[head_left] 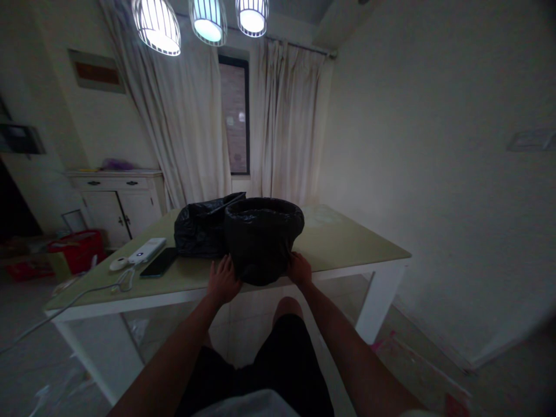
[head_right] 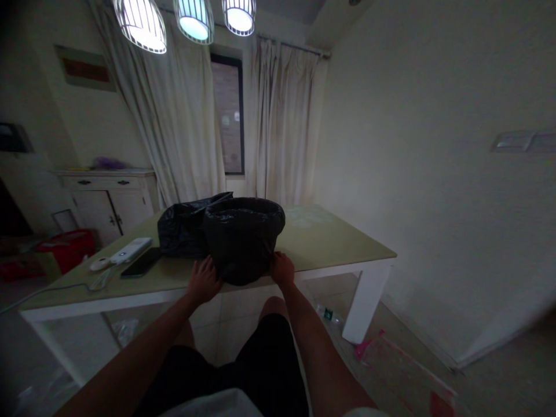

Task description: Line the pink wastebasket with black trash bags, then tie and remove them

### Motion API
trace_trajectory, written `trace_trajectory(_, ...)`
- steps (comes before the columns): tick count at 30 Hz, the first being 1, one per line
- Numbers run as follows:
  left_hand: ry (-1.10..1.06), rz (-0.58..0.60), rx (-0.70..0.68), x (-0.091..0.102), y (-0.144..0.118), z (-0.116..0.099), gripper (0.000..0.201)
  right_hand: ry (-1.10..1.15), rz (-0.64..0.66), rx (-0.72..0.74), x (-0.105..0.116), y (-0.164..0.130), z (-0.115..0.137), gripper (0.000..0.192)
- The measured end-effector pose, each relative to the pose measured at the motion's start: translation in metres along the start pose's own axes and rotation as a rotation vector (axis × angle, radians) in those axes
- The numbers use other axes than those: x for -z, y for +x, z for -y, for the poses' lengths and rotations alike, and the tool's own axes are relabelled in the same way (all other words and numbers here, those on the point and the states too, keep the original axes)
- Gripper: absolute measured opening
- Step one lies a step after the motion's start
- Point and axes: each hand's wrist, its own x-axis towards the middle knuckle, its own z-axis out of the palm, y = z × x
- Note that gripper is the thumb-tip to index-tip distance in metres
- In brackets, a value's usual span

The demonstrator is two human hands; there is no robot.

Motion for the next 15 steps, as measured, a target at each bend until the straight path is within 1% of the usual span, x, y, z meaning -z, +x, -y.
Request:
trace_trajectory(8,-0.011,0.007,0.015,-0.0055,0.0029,0.0016,0.073,0.003,0.000,0.005,-0.0023,0.0015,-0.0013,0.036)
trace_trajectory(15,-0.011,0.055,0.015,0.0020,0.0018,0.0002,0.068,0.011,-0.007,0.006,-0.0013,0.0006,-0.0009,0.036)
